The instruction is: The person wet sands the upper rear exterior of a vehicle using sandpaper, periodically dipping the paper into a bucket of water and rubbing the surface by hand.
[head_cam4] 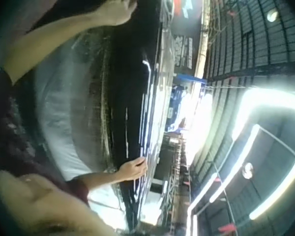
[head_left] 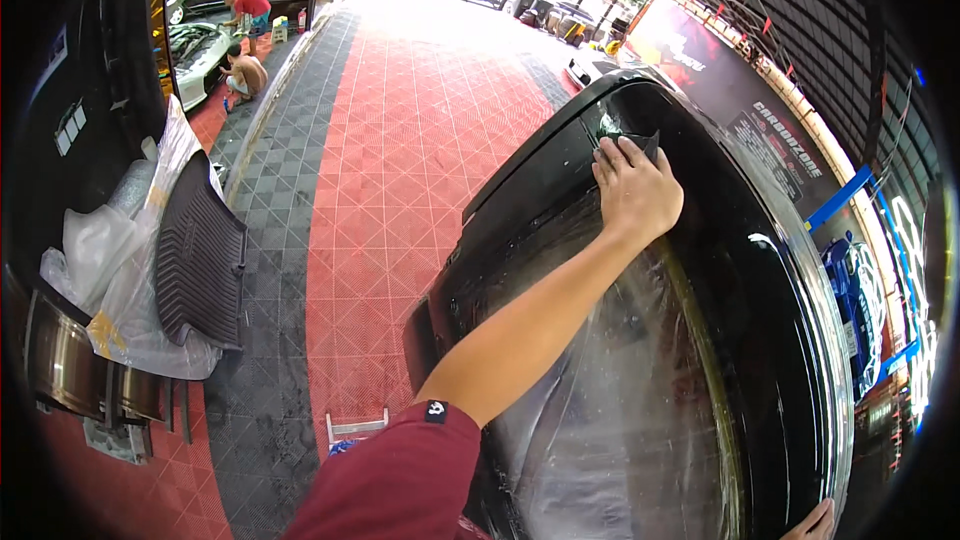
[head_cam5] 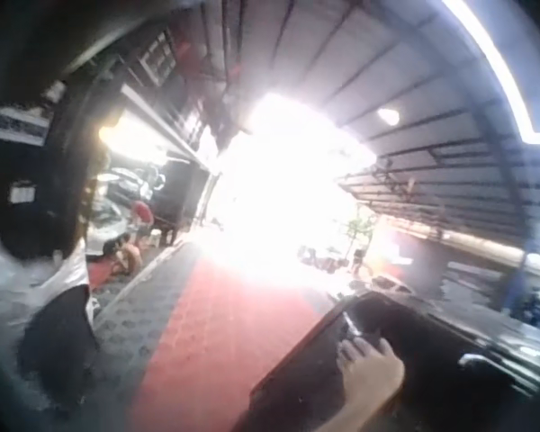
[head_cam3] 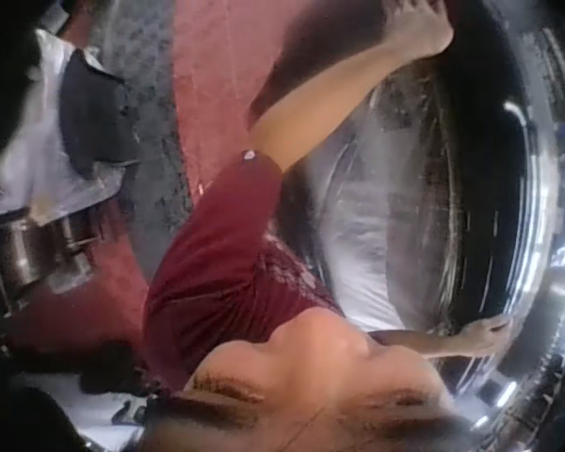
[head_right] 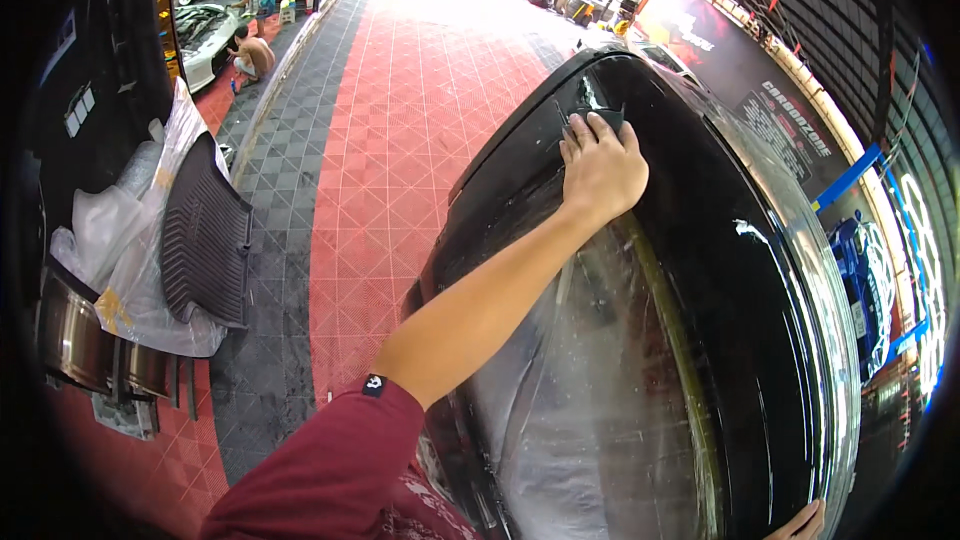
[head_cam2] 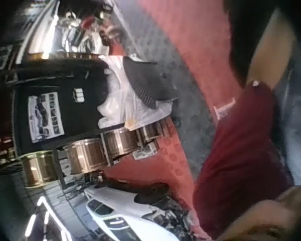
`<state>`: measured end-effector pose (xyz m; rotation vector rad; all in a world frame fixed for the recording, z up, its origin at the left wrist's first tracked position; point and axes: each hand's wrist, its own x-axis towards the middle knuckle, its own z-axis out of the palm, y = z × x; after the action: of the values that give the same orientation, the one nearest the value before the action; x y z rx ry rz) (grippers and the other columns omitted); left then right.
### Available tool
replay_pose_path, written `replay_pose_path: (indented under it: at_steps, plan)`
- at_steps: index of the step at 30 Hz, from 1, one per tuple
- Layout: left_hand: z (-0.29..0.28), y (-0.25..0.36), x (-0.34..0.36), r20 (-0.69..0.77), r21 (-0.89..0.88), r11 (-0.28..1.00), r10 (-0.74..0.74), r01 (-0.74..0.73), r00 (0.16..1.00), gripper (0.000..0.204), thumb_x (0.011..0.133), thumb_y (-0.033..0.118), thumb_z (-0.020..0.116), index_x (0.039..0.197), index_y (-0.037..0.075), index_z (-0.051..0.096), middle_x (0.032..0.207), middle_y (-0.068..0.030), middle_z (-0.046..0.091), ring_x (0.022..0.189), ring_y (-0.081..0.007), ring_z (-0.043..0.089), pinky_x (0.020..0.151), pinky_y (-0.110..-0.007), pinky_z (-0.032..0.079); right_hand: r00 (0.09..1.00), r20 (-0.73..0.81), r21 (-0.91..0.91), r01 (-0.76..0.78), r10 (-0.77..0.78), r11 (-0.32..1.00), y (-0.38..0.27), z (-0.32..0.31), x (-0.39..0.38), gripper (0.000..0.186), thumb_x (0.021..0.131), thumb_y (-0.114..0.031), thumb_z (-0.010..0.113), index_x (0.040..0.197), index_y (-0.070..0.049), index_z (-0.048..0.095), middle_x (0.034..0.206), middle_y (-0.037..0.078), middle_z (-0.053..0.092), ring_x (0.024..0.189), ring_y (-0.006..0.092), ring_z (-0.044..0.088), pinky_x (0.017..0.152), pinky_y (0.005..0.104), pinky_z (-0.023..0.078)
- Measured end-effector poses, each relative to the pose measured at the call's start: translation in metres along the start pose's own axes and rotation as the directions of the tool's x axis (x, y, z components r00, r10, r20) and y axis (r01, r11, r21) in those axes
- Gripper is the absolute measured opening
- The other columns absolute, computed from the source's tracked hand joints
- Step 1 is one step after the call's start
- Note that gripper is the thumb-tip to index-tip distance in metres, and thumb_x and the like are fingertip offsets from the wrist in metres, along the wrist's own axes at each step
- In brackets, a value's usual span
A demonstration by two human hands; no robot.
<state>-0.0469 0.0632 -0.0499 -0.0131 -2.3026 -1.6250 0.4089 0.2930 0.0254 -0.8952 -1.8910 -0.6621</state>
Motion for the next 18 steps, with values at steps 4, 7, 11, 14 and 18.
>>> replay_pose_path:
  at_steps: [4,7,11,14,18]
  plan:
    - [-0.019,0.017,-0.014,0.027,-0.065,0.998,-0.010,0.012,1.000,0.075,0.109,0.039,0.025,0.151,-0.023,0.019,0.162,-0.0411,0.016,0.154,-0.0502,0.015,0.128,-0.052,0.011,0.998,0.054,0.011,-0.037,0.036,0.999,-0.001,-0.005,0.005,0.051,0.105,-0.047,0.053,0.113,-0.001,0.075,0.112,0.022,0.072,0.105,0.0408,0.066,0.094,0.0476,0.050]
    - [-0.022,0.015,0.005,-0.050,-0.106,0.991,-0.087,0.082,0.995,0.076,0.109,0.039,0.027,0.150,-0.024,0.019,0.161,-0.0425,0.014,0.154,-0.0509,0.015,0.128,-0.052,0.011,0.999,0.034,0.024,-0.004,0.003,1.000,-0.002,-0.003,0.003,0.051,0.105,-0.047,0.053,0.116,-0.002,0.075,0.112,0.023,0.072,0.105,0.0413,0.066,0.095,0.0470,0.050]
    - [-0.005,0.017,-0.018,-0.045,-0.092,0.996,-0.021,0.017,0.999,0.076,0.109,0.039,0.027,0.149,-0.025,0.020,0.159,-0.0445,0.016,0.152,-0.0529,0.018,0.127,-0.053,0.013,0.999,0.031,-0.004,-0.004,0.004,1.000,0.002,-0.004,0.006,0.050,0.106,-0.046,0.052,0.113,-0.002,0.076,0.112,0.021,0.073,0.104,0.0397,0.067,0.094,0.0475,0.051]
    - [-0.008,0.008,0.015,-0.093,-0.053,0.995,-0.085,0.081,0.992,0.075,0.110,0.039,0.026,0.148,-0.025,0.022,0.159,-0.0444,0.018,0.152,-0.0527,0.018,0.127,-0.053,0.013,1.000,0.005,0.007,0.023,-0.023,1.000,-0.001,0.001,0.003,0.051,0.106,-0.046,0.052,0.111,-0.001,0.076,0.111,0.021,0.073,0.102,0.0386,0.068,0.092,0.0473,0.052]
    - [0.014,-0.005,-0.013,-0.168,0.015,0.999,0.040,-0.038,0.985,0.073,0.109,0.037,0.030,0.147,-0.025,0.027,0.156,-0.0449,0.024,0.147,-0.0572,0.026,0.124,-0.057,0.021,1.000,0.007,0.023,0.013,-0.013,1.000,-0.006,-0.004,0.004,0.051,0.106,-0.045,0.053,0.110,0.000,0.076,0.110,0.021,0.073,0.100,0.0394,0.068,0.091,0.0465,0.053]
